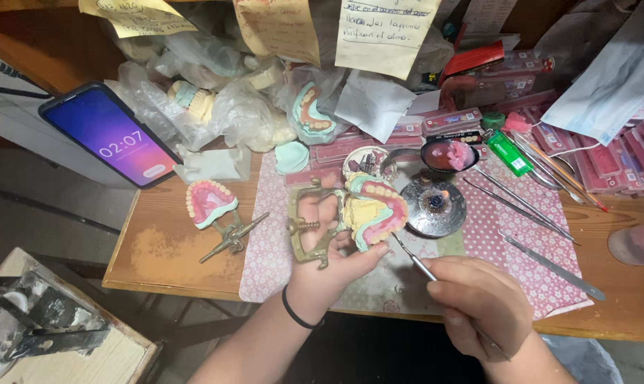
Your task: The person uses a metal tool to scrape and shape a pink material on a dental mold held in a clamp. They repeatedly dip the tool into a small dish and work on the mold's surface, occasionally switching between different molds.
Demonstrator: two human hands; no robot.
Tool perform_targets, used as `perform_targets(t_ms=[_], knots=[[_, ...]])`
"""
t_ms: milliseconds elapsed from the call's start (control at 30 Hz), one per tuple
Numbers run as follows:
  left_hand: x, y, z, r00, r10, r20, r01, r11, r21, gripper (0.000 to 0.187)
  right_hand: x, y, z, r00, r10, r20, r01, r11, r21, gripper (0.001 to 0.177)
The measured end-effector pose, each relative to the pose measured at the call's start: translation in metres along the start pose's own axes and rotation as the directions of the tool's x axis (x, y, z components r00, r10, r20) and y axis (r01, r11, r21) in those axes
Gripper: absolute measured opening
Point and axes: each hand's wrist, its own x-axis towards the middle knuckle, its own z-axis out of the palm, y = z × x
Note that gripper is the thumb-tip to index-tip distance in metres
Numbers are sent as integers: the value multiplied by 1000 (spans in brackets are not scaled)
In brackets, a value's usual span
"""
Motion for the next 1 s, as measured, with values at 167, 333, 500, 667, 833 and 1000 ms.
perform_targets(t_ms=[167, 333, 500, 667, 833, 1000], knots=[[-1, 11, 3, 997, 75, 2, -75, 992, 98, 91, -5, 1, 8, 975, 74, -208, -69, 997, 28, 32], [-3, 10, 4, 988, 146, 41, -150, 982, 113, 90, 5, -6, 15, 919, 173, -354, -159, 985, 67, 38], [-3, 3, 5, 959, 251, 131, -241, 967, -86, 84, -1, -6, 10, 933, 184, -308, -182, 983, 34, 36], [-1, 7, 3, 926, 340, 164, -348, 937, 22, 81, -2, -2, 11, 924, 154, -351, -165, 986, -2, 39], [-1, 11, 6, 940, 315, 131, -323, 945, 50, 78, 2, 1, 2, 984, 54, -170, -58, 998, -17, 33], [-2, 13, 5, 945, 293, 143, -299, 954, 23, 81, 2, 0, 5, 972, 77, -222, -83, 996, -21, 35]])
